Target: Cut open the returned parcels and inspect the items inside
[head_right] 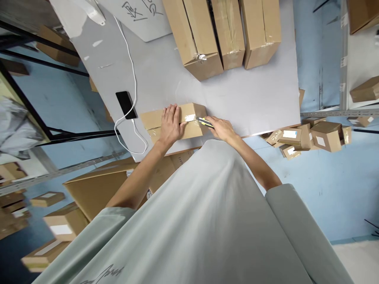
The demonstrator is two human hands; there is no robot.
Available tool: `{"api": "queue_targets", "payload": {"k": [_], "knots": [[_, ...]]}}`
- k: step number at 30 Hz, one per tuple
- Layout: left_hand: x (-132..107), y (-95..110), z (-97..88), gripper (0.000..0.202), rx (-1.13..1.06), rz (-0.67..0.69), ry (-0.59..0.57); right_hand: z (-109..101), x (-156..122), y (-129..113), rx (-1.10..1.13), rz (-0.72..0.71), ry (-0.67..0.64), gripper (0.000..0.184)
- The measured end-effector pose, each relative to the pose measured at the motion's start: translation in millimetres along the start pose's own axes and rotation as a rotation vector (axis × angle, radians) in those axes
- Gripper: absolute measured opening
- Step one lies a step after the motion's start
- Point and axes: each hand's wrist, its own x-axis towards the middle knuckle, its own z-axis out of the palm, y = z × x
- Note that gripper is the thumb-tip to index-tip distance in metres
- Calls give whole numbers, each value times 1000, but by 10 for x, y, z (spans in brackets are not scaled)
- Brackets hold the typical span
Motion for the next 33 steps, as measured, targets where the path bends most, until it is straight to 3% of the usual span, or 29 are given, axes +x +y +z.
{"api": "queue_targets", "payload": {"k": [5, 12, 16, 22, 28, 33], "knots": [[-11, 13, 4, 99, 5, 1, 8, -39, -34, 34, -51, -22, -30, 57], [-74, 84, -79, 91, -9, 11, 2, 170, -205, -71, -5, 93, 40, 59], [-137, 129, -161, 86, -2, 12, 11, 170, -272, -84, 21, 110, 14, 57], [65, 28, -198, 80, 18, 37, -43, 140, -140, -91, -13, 91, 10, 62], [82, -44, -166, 76, 59, 47, -74, 361, -214, -127, 22, 144, 6, 63], [-58, 92, -172, 69, 87, 33, -105, 474, -341, -91, 79, 136, -1, 61]]}}
